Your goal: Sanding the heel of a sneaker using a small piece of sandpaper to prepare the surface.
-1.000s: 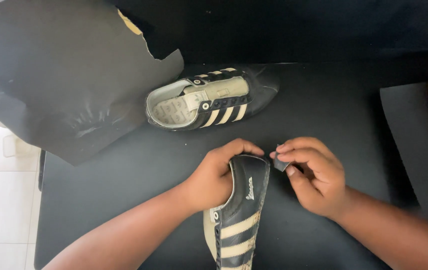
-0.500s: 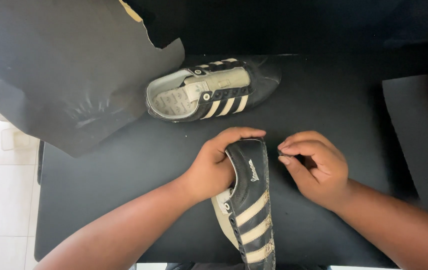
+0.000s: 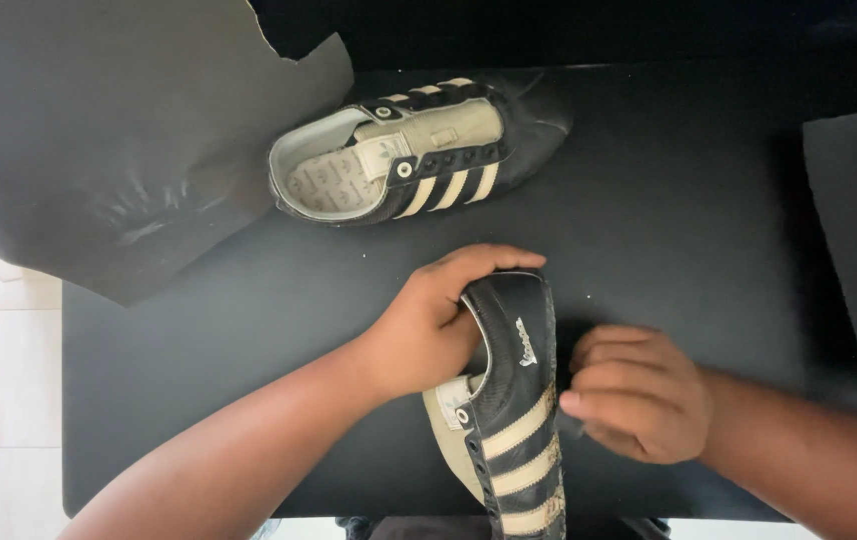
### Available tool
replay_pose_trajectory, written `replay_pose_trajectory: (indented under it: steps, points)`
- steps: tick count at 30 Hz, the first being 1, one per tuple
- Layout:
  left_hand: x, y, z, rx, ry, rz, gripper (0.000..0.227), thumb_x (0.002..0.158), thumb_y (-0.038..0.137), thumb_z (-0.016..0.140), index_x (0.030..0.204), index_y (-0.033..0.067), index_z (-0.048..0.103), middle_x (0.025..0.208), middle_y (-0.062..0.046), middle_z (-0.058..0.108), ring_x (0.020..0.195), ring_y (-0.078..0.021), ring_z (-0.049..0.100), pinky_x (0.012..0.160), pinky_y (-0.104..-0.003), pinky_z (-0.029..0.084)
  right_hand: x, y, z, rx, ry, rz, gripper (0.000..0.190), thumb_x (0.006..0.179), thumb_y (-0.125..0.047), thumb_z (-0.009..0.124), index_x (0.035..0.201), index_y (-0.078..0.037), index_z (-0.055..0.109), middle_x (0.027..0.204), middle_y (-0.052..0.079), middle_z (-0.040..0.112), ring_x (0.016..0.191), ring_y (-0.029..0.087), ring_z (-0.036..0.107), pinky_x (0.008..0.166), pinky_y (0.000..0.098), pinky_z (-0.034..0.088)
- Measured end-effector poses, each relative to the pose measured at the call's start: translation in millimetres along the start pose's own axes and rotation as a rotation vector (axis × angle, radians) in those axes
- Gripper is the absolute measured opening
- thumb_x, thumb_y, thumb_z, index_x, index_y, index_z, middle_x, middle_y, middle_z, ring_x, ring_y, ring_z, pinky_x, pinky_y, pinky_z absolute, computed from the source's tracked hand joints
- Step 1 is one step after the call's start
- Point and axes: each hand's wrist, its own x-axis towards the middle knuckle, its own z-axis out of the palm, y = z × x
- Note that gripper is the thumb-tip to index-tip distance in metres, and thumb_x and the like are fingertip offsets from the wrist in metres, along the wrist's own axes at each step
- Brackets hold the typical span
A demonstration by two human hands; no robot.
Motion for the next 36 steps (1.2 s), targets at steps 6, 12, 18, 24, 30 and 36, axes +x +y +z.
replay_pose_trajectory:
  steps: [6, 12, 18, 24, 30, 36]
  points:
    - [2.2, 2.1, -1.6, -0.016, -0.003, -0.011, 0.060, 0.082, -0.013, 0.037, 0.133, 0.0082, 0.061, 0.130, -0.011, 0.068, 0.124, -0.0239, 0.065, 0.112, -0.035, 0.049, 12.9, -4.2, -6.0, -0.094, -0.030, -0.049, 0.015, 0.098, -0.002, 0.059, 0.113, -0.004, 0.059, 0.090, 0.009, 0.060, 0.068, 0.021, 0.058, 0.071, 0.0377, 0.062]
    - [2.2, 0.4, -2.5, -0.047, -0.011, -0.021, 0.062, 0.082, -0.015, 0.036, 0.134, 0.0080, 0.060, 0.130, -0.010, 0.067, 0.124, -0.0227, 0.064, 0.112, -0.034, 0.049, 3.8, -0.5, -1.1, -0.141, 0.025, -0.009, 0.022, 0.105, -0.023, 0.054, 0.115, -0.005, 0.062, 0.085, 0.004, 0.054, 0.064, 0.016, 0.054, 0.065, 0.0327, 0.058]
    - [3.4, 3.4, -3.1, -0.043, -0.009, -0.030, 0.060, 0.083, -0.014, 0.036, 0.134, 0.0070, 0.060, 0.125, -0.009, 0.068, 0.118, -0.0212, 0.066, 0.106, -0.032, 0.052, -2.3, 2.9, 0.9, -0.121, 0.099, 0.053, 0.021, 0.105, -0.023, 0.051, 0.111, -0.007, 0.064, 0.101, 0.007, 0.057, 0.077, 0.019, 0.061, 0.067, 0.0308, 0.060]
    - [2.9, 3.7, -2.8, -0.031, -0.011, -0.027, 0.059, 0.083, -0.014, 0.039, 0.134, 0.0076, 0.060, 0.124, -0.008, 0.068, 0.116, -0.0207, 0.066, 0.104, -0.032, 0.052, 5.5, 3.1, -0.6, -0.110, 0.076, 0.037, 0.019, 0.102, -0.021, 0.057, 0.109, -0.005, 0.063, 0.098, 0.008, 0.063, 0.071, 0.019, 0.063, 0.063, 0.0304, 0.058]
    - [2.5, 2.6, -1.7, -0.019, -0.004, -0.014, 0.058, 0.083, -0.014, 0.041, 0.134, 0.0081, 0.060, 0.124, -0.009, 0.068, 0.118, -0.0224, 0.067, 0.107, -0.033, 0.052, 2.0, 6.7, 2.5, -0.110, 0.097, 0.033, 0.015, 0.102, -0.013, 0.058, 0.112, -0.003, 0.061, 0.098, 0.009, 0.062, 0.068, 0.018, 0.060, 0.059, 0.0293, 0.055]
    - [1.8, 1.3, -1.2, -0.001, -0.005, -0.004, 0.055, 0.086, -0.013, 0.044, 0.134, 0.0084, 0.060, 0.123, -0.009, 0.069, 0.117, -0.0228, 0.067, 0.105, -0.034, 0.052, -12.7, 10.8, 4.2, -0.068, 0.150, 0.220, 0.016, 0.102, -0.013, 0.054, 0.110, -0.002, 0.062, 0.103, 0.013, 0.061, 0.069, 0.017, 0.064, 0.069, 0.0300, 0.060]
